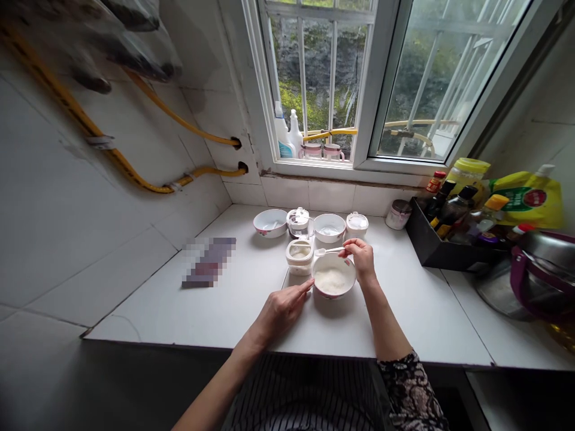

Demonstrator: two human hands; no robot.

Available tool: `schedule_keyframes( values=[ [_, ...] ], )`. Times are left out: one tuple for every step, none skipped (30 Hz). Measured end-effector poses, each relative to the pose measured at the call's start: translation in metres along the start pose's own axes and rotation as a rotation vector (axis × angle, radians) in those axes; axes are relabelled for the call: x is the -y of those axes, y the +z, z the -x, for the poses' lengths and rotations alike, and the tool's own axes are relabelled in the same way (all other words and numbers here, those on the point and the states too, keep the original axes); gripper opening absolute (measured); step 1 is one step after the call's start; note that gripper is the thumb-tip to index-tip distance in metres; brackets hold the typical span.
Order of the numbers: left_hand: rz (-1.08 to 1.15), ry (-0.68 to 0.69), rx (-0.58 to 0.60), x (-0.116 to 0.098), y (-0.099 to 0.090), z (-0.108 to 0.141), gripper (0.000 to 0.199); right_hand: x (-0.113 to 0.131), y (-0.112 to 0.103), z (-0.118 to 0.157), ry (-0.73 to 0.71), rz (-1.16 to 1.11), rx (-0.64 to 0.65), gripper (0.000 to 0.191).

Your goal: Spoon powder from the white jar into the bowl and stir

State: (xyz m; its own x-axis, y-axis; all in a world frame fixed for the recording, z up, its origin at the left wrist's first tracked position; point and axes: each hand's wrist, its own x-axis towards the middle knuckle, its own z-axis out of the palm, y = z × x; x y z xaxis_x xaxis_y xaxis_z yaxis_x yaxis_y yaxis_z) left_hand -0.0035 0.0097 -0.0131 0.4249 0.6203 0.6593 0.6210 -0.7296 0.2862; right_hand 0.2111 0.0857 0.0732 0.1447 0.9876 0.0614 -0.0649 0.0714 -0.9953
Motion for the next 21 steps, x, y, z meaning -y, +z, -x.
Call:
schedule_keyframes(
  values=[
    [-0.005, 0.003, 0.002, 0.000, 0.000, 0.000, 0.049, 0.000, 0.004, 0.002, -0.019, 0.018, 0.001, 0.011],
    [-0.009, 0.004, 0.001, 0.000, 0.000, 0.000, 0.049, -0.001, 0.009, 0.004, -0.054, 0.042, 0.008, 0.012],
    [-0.011, 0.005, 0.000, 0.001, 0.001, 0.000, 0.049, -0.001, 0.014, 0.006, -0.104, 0.073, 0.019, 0.013],
    [-0.010, 0.005, 0.000, 0.001, 0.001, 0.000, 0.048, -0.002, 0.019, 0.009, -0.174, 0.108, 0.032, 0.013],
    [-0.008, 0.005, 0.001, 0.001, 0.001, 0.000, 0.048, -0.004, 0.023, 0.011, -0.256, 0.154, 0.047, 0.013],
    [-0.005, 0.002, 0.001, 0.001, 0.001, 0.000, 0.047, -0.005, 0.026, 0.013, -0.352, 0.223, 0.067, 0.012],
    [-0.002, 0.000, 0.002, 0.001, 0.001, 0.001, 0.047, -0.007, 0.028, 0.014, -0.459, 0.309, 0.093, 0.010],
    [0.000, -0.002, 0.005, 0.001, 0.001, 0.001, 0.048, -0.008, 0.029, 0.016, -0.573, 0.407, 0.126, 0.009],
    [0.000, -0.001, 0.006, 0.001, 0.001, 0.001, 0.048, -0.009, 0.029, 0.017, -0.683, 0.503, 0.160, 0.010],
    [-0.002, 0.000, 0.005, 0.001, 0.001, 0.001, 0.048, -0.009, 0.029, 0.018, -0.781, 0.582, 0.189, 0.011],
    [-0.005, 0.003, 0.004, 0.001, 0.001, 0.001, 0.048, -0.010, 0.028, 0.018, -0.856, 0.632, 0.207, 0.013],
    [-0.007, 0.004, 0.002, 0.001, 0.001, 0.001, 0.048, -0.009, 0.027, 0.019, -0.904, 0.650, 0.207, 0.014],
    [-0.007, 0.006, -0.002, 0.001, 0.001, 0.000, 0.047, -0.009, 0.026, 0.020, -0.924, 0.640, 0.190, 0.014],
    [-0.005, 0.005, -0.008, 0.001, 0.001, 0.000, 0.047, -0.008, 0.025, 0.020, -0.914, 0.609, 0.163, 0.013],
    [-0.001, 0.004, -0.013, 0.001, 0.001, 0.000, 0.046, -0.007, 0.024, 0.021, -0.872, 0.559, 0.130, 0.012],
    [0.005, 0.003, -0.018, 0.001, 0.001, 0.000, 0.046, -0.005, 0.023, 0.022, -0.799, 0.493, 0.101, 0.010],
    [0.010, 0.001, -0.022, 0.001, 0.001, 0.000, 0.046, -0.004, 0.021, 0.022, -0.700, 0.416, 0.077, 0.008],
    [0.017, 0.002, -0.023, 0.000, 0.001, 0.000, 0.046, -0.004, 0.019, 0.021, -0.588, 0.336, 0.056, 0.009],
    [0.023, 0.002, -0.024, 0.000, 0.002, 0.000, 0.046, -0.003, 0.017, 0.020, -0.479, 0.263, 0.034, 0.010],
    [0.027, 0.004, -0.024, 0.000, 0.002, 0.000, 0.046, -0.003, 0.014, 0.018, -0.387, 0.203, 0.013, 0.011],
    [0.029, 0.006, -0.025, 0.000, 0.002, 0.000, 0.045, -0.003, 0.010, 0.016, -0.318, 0.162, -0.004, 0.010]
  ],
)
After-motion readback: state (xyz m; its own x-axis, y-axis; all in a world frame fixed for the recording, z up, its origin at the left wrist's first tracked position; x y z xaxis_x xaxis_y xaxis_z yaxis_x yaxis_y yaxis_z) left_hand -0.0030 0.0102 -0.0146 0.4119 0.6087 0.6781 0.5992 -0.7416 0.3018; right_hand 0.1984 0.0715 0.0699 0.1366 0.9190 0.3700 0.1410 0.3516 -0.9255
